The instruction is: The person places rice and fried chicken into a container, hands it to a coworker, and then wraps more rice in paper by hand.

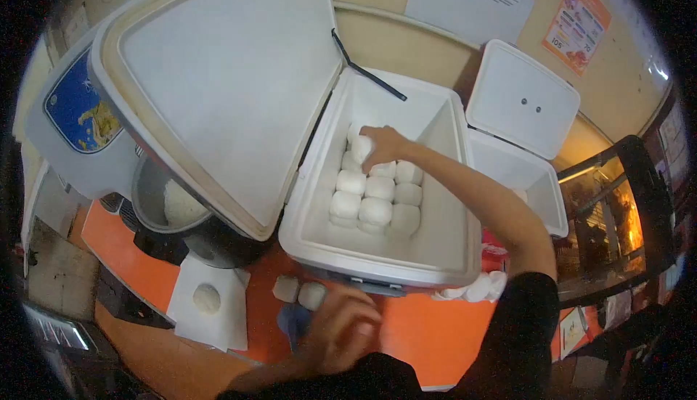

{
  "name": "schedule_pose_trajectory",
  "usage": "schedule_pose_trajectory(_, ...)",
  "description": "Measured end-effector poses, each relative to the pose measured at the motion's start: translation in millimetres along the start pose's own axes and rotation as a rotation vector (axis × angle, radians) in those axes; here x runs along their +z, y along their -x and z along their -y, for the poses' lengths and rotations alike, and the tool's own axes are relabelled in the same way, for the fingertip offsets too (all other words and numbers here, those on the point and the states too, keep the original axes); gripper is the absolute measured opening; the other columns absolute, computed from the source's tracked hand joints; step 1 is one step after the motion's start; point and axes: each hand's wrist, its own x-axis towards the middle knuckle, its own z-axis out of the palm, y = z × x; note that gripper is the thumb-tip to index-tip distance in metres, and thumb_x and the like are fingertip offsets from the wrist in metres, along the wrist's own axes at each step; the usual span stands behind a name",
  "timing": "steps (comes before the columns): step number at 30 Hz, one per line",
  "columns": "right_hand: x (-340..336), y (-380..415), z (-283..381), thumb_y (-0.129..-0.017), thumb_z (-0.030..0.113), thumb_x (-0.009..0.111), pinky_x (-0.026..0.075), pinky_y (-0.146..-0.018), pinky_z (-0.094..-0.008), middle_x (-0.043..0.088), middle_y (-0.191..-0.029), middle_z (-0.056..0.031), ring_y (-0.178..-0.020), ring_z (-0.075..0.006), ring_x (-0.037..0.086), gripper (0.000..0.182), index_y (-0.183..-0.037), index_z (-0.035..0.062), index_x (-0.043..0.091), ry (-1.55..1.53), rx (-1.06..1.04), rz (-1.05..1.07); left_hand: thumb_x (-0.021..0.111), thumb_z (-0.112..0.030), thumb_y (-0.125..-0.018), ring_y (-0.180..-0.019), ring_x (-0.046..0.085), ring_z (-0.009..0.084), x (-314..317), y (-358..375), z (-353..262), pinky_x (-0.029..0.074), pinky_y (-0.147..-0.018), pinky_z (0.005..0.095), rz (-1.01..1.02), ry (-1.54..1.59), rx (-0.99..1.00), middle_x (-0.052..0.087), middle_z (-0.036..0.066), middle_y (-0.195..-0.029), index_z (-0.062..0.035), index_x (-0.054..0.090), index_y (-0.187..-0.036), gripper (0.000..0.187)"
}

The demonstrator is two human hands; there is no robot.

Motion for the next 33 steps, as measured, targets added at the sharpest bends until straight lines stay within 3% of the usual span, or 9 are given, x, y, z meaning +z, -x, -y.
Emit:
schedule_pose_trajectory(6,84,-89,-54,-0.046,0.048,0.086,0.048,-0.092,-0.0456,0.06,-0.114,-0.0266,-0.11,-0.042,0.052,0.101,-0.132,0.0082,0.051,0.162,0.041,0.003,0.061,-0.021,-0.083,-0.096,0.06,0.0357,66,96,152,0.051,-0.082,0.0483,0.495,-0.613,-0.219,0.056,0.018,-0.11,-0.0033,0.057,-0.112,0.034)
schedule_pose_trajectory(12,72,-76,-42,-0.054,0.046,0.086,0.048,-0.09,-0.0514,0.054,-0.11,-0.0303,-0.111,-0.0466,0.05,0.095,-0.136,0.0233,0.042,0.046,0.152,-0.115,0.06,-0.019,-0.082,-0.103,0.056,0.0391,61,120,254,0.047,-0.089,0.0516,0.278,-0.823,0.125,0.054,0.022,-0.116,-0.0041,0.049,-0.132,0.053)
schedule_pose_trajectory(14,84,-81,-52,-0.057,0.047,0.086,0.049,-0.089,-0.0521,0.049,-0.117,-0.0312,-0.11,-0.0481,0.051,0.094,-0.136,0.0288,0.039,0.097,0.069,-0.087,0.06,-0.018,-0.081,-0.106,0.055,0.039,67,116,274,0.047,-0.091,0.0505,0.409,-0.491,-0.231,0.054,0.022,-0.118,-0.0046,0.047,-0.134,0.056)
schedule_pose_trajectory(19,94,-70,-40,-0.064,0.058,0.079,0.048,-0.091,-0.0526,0.035,-0.129,-0.0289,-0.108,-0.0461,0.055,0.093,-0.141,0.0274,0.035,0.113,0.223,-0.09,0.059,-0.018,-0.079,-0.102,0.057,0.0379,54,96,268,0.047,-0.089,0.049,0.624,-0.618,0.014,0.055,0.022,-0.116,-0.0049,0.045,-0.136,0.06)
schedule_pose_trajectory(21,85,-63,-29,-0.068,0.063,0.074,0.048,-0.091,-0.0521,0.034,-0.128,-0.0273,-0.107,-0.0448,0.056,0.091,-0.142,0.0242,0.036,0.219,0.257,-0.122,0.059,-0.019,-0.078,-0.101,0.058,0.0376,60,89,268,0.046,-0.089,0.0488,0.922,-0.523,-0.231,0.054,0.023,-0.119,-0.0047,0.046,-0.135,0.06)
schedule_pose_trajectory(23,76,-53,-21,-0.072,0.064,0.069,0.048,-0.092,-0.0511,0.035,-0.128,-0.0268,-0.107,-0.0453,0.057,0.086,-0.14,0.0219,0.038,0.354,0.278,-0.181,0.059,-0.021,-0.078,-0.103,0.057,0.0375,69,107,266,0.044,-0.093,0.0492,0.775,-0.514,-0.203,0.052,0.022,-0.122,-0.0037,0.049,-0.13,0.055)
schedule_pose_trajectory(26,13,-42,-8,-0.074,0.066,0.066,0.047,-0.093,-0.0543,0.018,-0.147,-0.0269,-0.113,-0.0497,0.053,0.088,-0.144,0.0249,0.031,0.242,0.221,-0.013,0.059,-0.027,-0.081,-0.106,0.056,0.0365,86,84,232,0.042,-0.097,0.0491,1.252,-0.964,0.092,0.051,0.02,-0.123,-0.0028,0.053,-0.12,0.046)
schedule_pose_trajectory(29,-66,40,64,-0.083,0.054,0.064,0.05,-0.085,-0.0455,0.06,-0.118,-0.0241,-0.104,-0.0355,0.062,0.051,-0.11,0.0106,0.064,0.214,-0.023,-0.005,0.069,-0.031,-0.079,-0.11,0.054,0.0369,55,66,180,0.043,-0.095,0.0421,0.871,-0.576,0.098,0.056,0.015,-0.113,-0.0051,0.055,-0.117,0.048)
schedule_pose_trajectory(33,-113,183,168,-0.087,0.047,0.062,0.052,-0.075,-0.0415,0.068,-0.084,-0.0194,-0.08,-0.0333,0.067,0.042,-0.097,0.0069,0.067,-0.217,-0.254,0.225,0.078,-0.028,-0.077,-0.116,0.052,0.0281,-16,13,31,0.042,-0.098,0.0386,0.486,0.068,-0.424,0.055,0.013,-0.119,-0.0065,0.049,-0.125,0.06)
